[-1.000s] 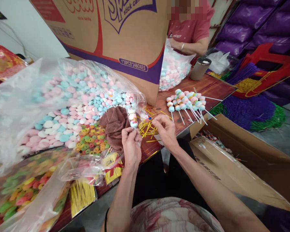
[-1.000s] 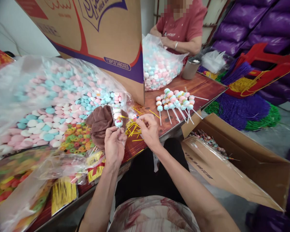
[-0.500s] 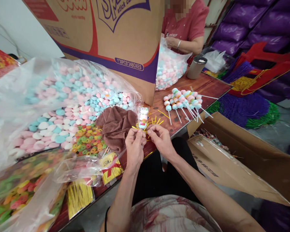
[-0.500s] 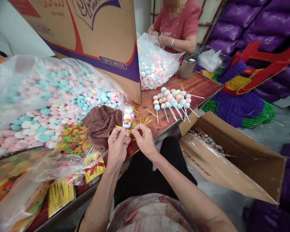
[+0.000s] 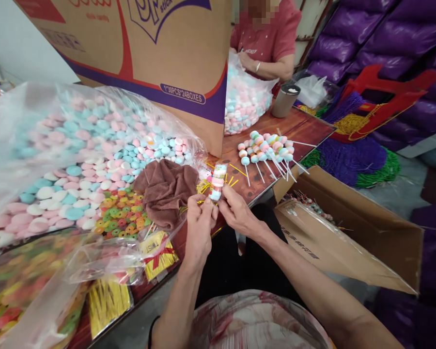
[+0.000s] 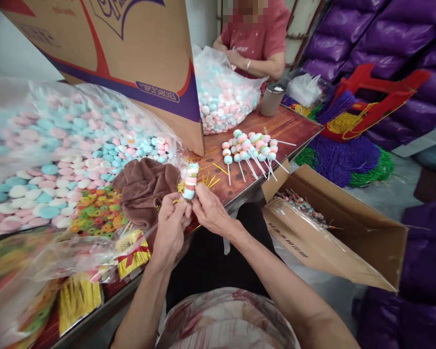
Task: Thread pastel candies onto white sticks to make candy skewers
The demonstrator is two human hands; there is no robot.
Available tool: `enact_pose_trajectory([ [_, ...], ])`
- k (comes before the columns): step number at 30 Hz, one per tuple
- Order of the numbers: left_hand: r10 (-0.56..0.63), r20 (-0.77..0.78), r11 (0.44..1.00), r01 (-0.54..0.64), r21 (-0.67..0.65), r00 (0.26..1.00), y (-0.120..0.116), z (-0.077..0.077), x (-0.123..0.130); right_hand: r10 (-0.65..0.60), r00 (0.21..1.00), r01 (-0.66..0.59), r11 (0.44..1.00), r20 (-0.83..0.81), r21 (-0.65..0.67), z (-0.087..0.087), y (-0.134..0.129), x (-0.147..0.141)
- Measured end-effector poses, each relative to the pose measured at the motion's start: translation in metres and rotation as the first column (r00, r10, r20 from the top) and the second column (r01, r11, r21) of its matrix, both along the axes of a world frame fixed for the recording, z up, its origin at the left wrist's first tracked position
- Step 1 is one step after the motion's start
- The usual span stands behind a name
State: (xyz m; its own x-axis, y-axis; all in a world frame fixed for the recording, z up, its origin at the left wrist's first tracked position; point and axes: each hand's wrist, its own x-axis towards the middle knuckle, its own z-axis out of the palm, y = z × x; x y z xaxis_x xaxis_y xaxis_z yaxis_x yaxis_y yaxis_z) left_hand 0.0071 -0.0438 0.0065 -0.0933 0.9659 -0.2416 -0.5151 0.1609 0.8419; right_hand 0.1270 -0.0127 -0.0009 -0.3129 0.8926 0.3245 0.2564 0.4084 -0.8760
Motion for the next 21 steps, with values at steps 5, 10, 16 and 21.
enact_pose_trajectory([
  [5,0.1,-0.19,0.984,-0.069,0.162,0.977,-0.004,-0.008,0.003,-0.101,0.986,0.102,0.995,0.135,0.0,0.006,-0.005,-0.004],
  [10,0.03,-0.08,0.999,-0.029,0.021,0.996,-0.002,-0.007,-0.003,-0.057,0.976,-0.049,0.882,-0.21,-0.469,0.012,-0.006,-0.001],
  [16,-0.065,0.259,0.982,0.108,-0.156,0.964,0.004,0.0,-0.008,-0.086,0.944,-0.066,0.896,-0.318,-0.439,0.002,-0.018,0.002],
  [21,-0.051,0.431,0.954,0.173,-0.247,0.901,0.005,0.004,-0.01,-0.155,0.988,0.144,0.953,0.021,0.266,-0.011,-0.02,0.011],
])
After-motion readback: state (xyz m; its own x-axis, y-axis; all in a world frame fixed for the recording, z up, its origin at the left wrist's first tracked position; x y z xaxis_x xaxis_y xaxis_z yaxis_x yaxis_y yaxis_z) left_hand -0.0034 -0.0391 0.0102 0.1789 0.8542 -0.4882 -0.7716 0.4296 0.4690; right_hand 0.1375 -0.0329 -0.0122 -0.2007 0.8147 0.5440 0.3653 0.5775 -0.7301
